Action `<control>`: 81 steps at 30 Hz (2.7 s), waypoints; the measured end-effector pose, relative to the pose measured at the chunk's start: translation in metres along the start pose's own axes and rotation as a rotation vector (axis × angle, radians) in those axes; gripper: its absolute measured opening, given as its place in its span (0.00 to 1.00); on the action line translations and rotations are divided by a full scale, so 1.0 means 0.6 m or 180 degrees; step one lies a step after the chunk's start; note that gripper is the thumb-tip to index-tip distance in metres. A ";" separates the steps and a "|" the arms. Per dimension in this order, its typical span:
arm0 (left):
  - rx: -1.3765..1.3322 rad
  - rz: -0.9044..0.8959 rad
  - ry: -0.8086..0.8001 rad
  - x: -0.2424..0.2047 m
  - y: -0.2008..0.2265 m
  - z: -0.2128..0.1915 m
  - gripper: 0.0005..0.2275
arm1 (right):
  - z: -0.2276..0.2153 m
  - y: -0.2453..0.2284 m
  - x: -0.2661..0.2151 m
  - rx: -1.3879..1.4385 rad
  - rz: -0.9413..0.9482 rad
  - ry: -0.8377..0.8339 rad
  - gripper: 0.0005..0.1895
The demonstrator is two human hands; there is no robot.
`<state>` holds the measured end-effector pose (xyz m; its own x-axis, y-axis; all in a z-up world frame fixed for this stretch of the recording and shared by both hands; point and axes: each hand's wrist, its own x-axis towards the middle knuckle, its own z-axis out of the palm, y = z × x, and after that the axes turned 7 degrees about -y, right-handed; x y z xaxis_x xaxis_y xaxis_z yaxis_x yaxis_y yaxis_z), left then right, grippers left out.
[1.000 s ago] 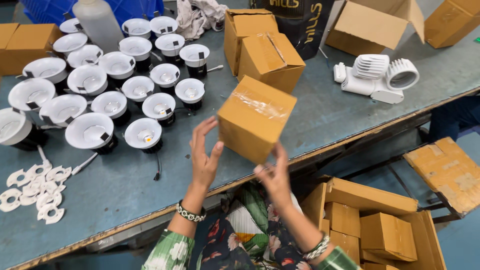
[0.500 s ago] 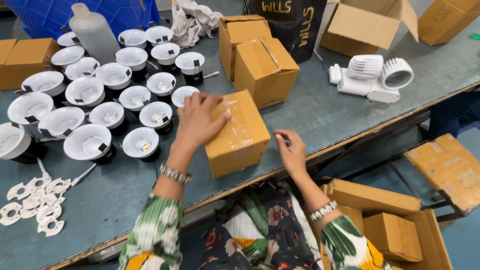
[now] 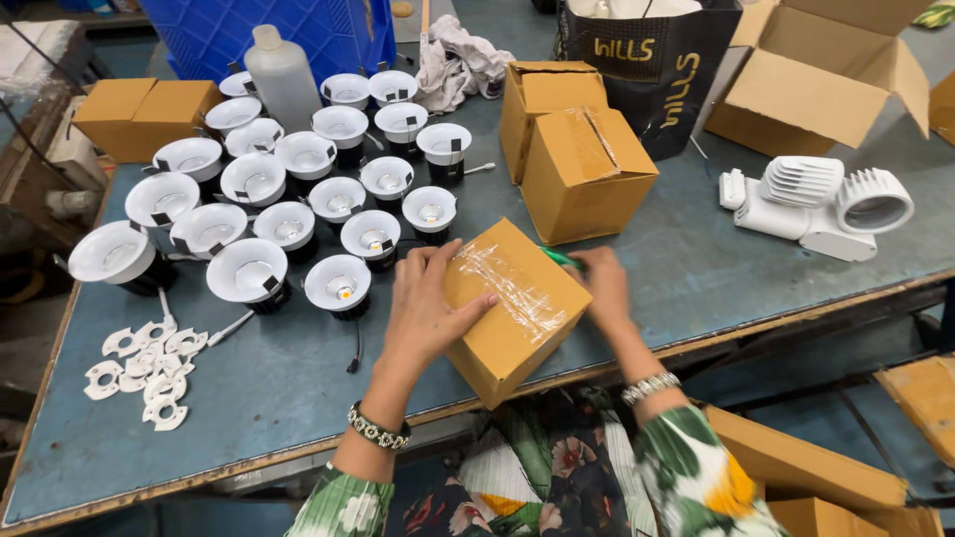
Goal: The person opens a sealed cardboard box using a green screwdriver, removes a plastic-wrapped white light fixture, and places it on the table. They then place the plastic wrap into the box, close the box, and move it aside. The person repeats this process with a second box.
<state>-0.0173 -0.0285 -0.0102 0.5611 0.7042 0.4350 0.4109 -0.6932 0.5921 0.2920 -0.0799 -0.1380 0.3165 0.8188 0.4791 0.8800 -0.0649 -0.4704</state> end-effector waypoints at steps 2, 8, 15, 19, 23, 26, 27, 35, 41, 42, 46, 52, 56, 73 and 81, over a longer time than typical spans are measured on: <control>-0.0178 -0.0156 0.0039 0.001 -0.006 0.002 0.31 | -0.048 0.003 -0.024 0.0632 0.0454 0.0262 0.12; -0.0953 -0.0221 0.0614 -0.004 -0.007 0.038 0.13 | -0.262 -0.067 -0.079 0.2763 0.0404 0.1041 0.18; -0.1316 0.0159 0.1107 -0.017 -0.002 0.086 0.11 | -0.289 -0.235 -0.069 0.2584 -0.0848 0.0898 0.19; -0.1626 -0.0045 0.0933 -0.012 -0.013 0.081 0.11 | -0.233 -0.291 -0.026 0.2510 -0.1048 0.0573 0.17; -0.1648 0.0022 0.0910 -0.007 -0.017 0.080 0.10 | -0.220 -0.310 -0.004 0.2148 -0.1152 0.0401 0.15; -0.1658 0.0039 0.0947 -0.007 -0.019 0.087 0.10 | -0.224 -0.316 0.000 0.1718 -0.1291 0.0373 0.13; -0.1669 0.0040 0.0962 -0.005 -0.020 0.089 0.10 | -0.227 -0.318 0.003 0.1551 -0.1347 0.0366 0.13; -0.1685 0.0125 0.0988 -0.002 -0.022 0.088 0.11 | -0.224 -0.316 0.026 0.2311 -0.1642 -0.0365 0.18; -0.1691 0.0171 0.1002 -0.002 -0.023 0.092 0.11 | -0.152 -0.298 0.020 0.4204 -0.1380 0.0191 0.23; -0.1702 0.0189 0.1004 -0.004 -0.024 0.092 0.11 | -0.140 -0.300 0.015 0.4271 -0.1390 0.0426 0.23; -0.1731 0.0151 0.1035 0.001 -0.024 0.093 0.11 | -0.113 -0.316 0.014 0.3989 -0.1380 0.0997 0.23; -0.1716 0.0231 0.1100 -0.001 -0.027 0.098 0.10 | -0.117 -0.323 0.011 0.3622 -0.1120 0.0950 0.19; -0.1776 0.0180 0.1110 -0.008 -0.023 0.100 0.11 | -0.115 -0.320 0.001 0.3593 -0.1253 0.1136 0.19; -0.1780 0.0118 0.1030 -0.002 -0.027 0.103 0.11 | -0.105 -0.311 -0.007 0.3521 -0.1407 0.0678 0.18; -0.1682 0.0094 0.1003 -0.002 -0.017 0.087 0.11 | -0.107 -0.325 -0.011 0.3351 -0.1605 0.0686 0.19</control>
<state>0.0153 -0.0305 -0.0523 0.2944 0.7532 0.5882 -0.0586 -0.6001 0.7978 0.1409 -0.1092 -0.0022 0.1594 0.4979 0.8525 0.2300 0.8210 -0.5225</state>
